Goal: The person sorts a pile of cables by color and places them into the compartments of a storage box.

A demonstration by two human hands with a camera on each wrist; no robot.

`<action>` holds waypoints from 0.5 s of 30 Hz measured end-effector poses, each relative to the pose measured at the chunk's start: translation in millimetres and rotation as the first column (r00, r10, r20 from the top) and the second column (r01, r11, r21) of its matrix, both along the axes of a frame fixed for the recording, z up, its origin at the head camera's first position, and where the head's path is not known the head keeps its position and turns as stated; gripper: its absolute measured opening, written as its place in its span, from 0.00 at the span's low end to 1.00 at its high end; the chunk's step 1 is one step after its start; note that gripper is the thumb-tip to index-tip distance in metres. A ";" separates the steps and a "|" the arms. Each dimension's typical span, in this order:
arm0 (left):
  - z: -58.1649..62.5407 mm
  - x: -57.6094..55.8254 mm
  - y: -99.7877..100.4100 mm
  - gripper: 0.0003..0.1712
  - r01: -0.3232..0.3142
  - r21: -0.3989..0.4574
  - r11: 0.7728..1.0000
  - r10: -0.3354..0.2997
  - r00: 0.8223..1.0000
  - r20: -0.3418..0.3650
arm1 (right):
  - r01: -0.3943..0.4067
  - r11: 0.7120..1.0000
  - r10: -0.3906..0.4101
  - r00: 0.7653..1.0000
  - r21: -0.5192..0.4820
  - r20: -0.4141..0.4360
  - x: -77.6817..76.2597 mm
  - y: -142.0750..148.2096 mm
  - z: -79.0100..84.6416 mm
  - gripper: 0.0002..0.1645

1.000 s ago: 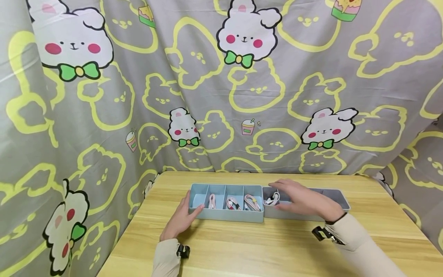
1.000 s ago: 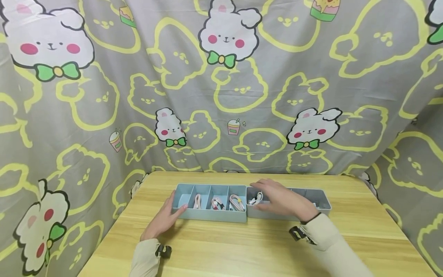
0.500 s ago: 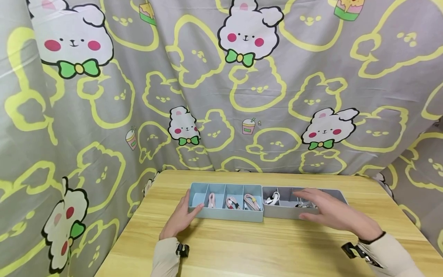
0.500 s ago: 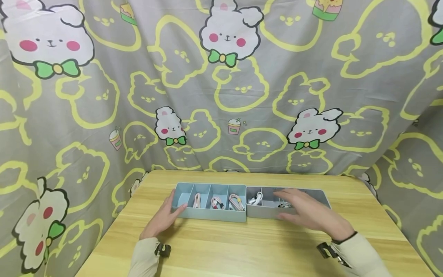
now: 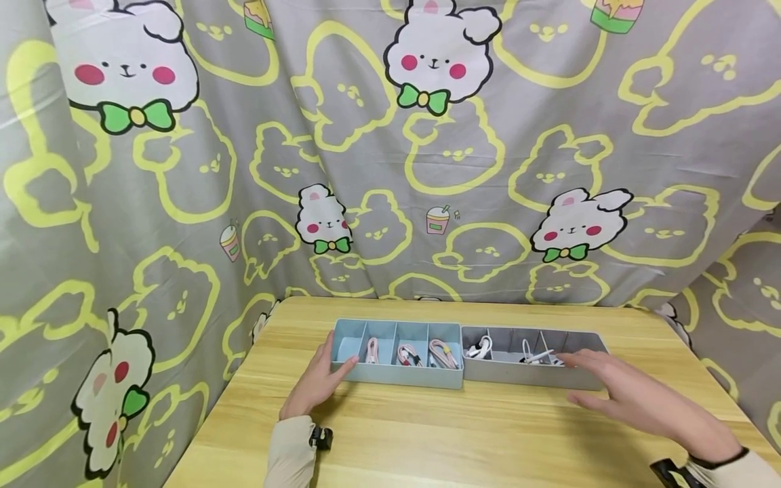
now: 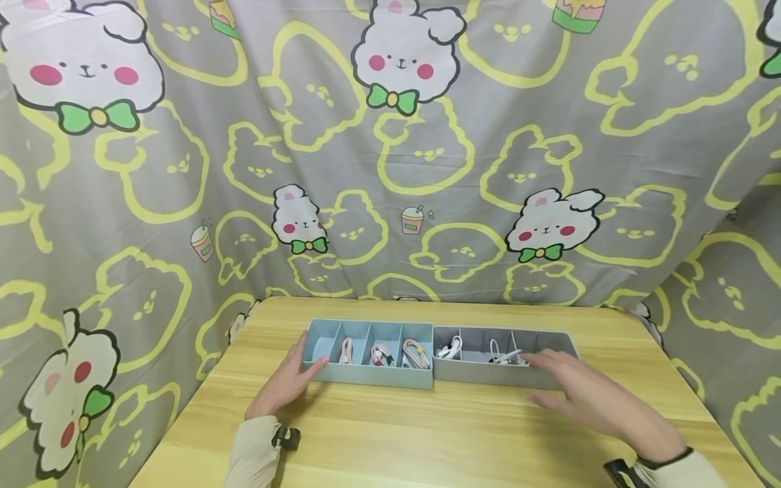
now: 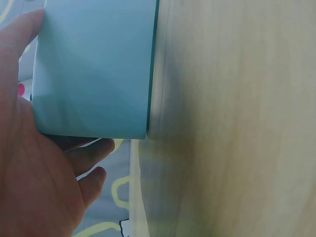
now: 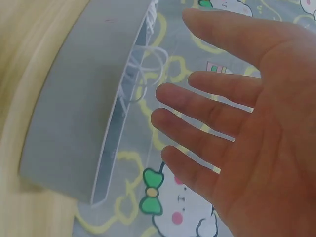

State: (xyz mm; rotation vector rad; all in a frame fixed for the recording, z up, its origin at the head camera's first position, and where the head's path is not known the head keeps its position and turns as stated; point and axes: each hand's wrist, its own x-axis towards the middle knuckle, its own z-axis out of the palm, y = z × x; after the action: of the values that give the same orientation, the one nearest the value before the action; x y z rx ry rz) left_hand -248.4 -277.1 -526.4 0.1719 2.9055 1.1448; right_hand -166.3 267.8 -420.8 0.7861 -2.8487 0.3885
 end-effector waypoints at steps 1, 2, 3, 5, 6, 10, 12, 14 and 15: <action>0.5 0.0 0.1 0.61 -0.002 0.000 1.000 0.002 1.000 -0.001 | -0.002 1.000 0.002 1.000 0.000 -0.019 1.8 3.0 -2.6 0.35; 0.7 0.0 0.2 0.61 -0.003 0.001 1.000 0.003 1.000 -0.002 | -0.002 1.000 0.002 0.999 0.003 -0.036 3.4 6.2 -5.2 0.35; 0.9 0.1 0.4 0.61 -0.004 0.002 1.000 0.004 1.000 -0.002 | 0.000 1.000 0.000 0.999 0.001 -0.048 5.4 9.7 -8.3 0.35; 1.0 0.1 0.8 0.61 -0.006 0.001 1.000 0.006 1.000 -0.001 | 0.008 1.000 -0.008 0.998 -0.004 -0.066 9.3 16.6 -14.0 0.35; 1.0 0.1 0.7 0.61 -0.006 0.001 1.000 0.006 1.000 0.000 | 0.009 1.000 -0.010 0.997 -0.013 -0.078 11.2 19.9 -16.8 0.36; 1.3 -0.8 0.5 0.61 -0.003 0.003 1.000 0.003 1.000 0.005 | 0.012 0.999 -0.018 0.992 -0.049 -0.125 18.6 31.8 -27.4 0.37; 1.3 -1.0 0.5 0.61 -0.002 0.005 1.000 0.002 1.000 0.007 | 0.021 0.998 -0.029 0.989 -0.050 -0.145 22.3 36.9 -32.7 0.37; 1.0 -1.0 0.6 0.61 -0.002 0.007 1.000 0.002 1.000 0.009 | 0.039 0.999 -0.042 0.992 -0.031 -0.122 25.5 41.8 -36.5 0.35; 0.9 -1.0 0.6 0.61 -0.003 0.008 1.000 0.003 1.000 0.010 | 0.044 0.999 -0.046 0.993 -0.022 -0.109 26.9 44.4 -38.2 0.35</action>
State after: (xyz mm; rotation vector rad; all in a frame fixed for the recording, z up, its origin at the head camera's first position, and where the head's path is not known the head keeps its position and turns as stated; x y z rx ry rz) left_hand -249.4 -276.5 -525.5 0.1619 2.8938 1.1548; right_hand -139.5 312.2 -459.0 0.7158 -2.7516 0.3552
